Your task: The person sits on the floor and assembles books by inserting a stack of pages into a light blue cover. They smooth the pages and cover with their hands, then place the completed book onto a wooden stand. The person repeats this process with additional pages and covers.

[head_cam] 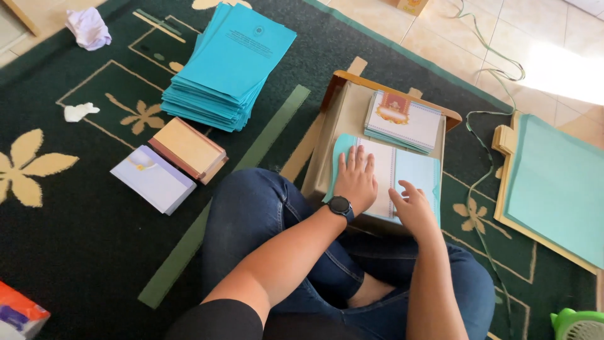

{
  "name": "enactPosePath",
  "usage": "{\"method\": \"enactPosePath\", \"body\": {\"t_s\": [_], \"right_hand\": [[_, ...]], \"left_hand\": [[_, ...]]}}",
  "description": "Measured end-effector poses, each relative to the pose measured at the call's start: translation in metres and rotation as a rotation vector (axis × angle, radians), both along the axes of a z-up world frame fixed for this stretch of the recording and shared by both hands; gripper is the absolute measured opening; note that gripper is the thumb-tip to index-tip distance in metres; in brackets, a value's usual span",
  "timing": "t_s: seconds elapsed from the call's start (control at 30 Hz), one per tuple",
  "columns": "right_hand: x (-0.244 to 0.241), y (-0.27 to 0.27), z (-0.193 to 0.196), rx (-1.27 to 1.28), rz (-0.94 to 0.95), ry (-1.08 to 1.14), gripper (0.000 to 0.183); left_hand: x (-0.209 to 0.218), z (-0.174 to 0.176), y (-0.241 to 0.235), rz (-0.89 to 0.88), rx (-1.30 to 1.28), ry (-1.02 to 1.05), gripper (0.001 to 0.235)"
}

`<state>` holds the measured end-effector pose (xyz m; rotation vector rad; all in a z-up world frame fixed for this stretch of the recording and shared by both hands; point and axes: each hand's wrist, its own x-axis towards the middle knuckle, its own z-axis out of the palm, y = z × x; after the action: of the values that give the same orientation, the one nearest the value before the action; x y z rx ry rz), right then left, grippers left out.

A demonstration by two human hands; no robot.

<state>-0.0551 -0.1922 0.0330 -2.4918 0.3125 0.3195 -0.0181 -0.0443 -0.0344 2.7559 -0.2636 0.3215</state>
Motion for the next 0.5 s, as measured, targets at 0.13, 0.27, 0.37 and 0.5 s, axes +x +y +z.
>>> {"method": "enactPosePath", "body": {"t_s": [0.13,0.27,0.37,0.5], "right_hand": [[-0.014,0.004,0.003,0.368,-0.123,-0.065,0.069],[-0.014,-0.014,-0.032,0.725,0.001,-0.158,0.052],[-0.008,-0.023,-0.033,0.517,0.048,-0.283,0.027],[-0.019,-0.029,0.0,0.293,0.115,-0.588,0.017]], "left_hand": [[0.003,0.001,0.003,-0.022,0.027,0.022,0.056],[0.008,-0.004,-0.008,-0.142,-0.037,0.009,0.063],[0.004,0.02,-0.001,-0.288,-0.043,-0.152,0.067],[-0.011,0.057,0.013,-0.435,0.038,-0.395,0.026]]}}
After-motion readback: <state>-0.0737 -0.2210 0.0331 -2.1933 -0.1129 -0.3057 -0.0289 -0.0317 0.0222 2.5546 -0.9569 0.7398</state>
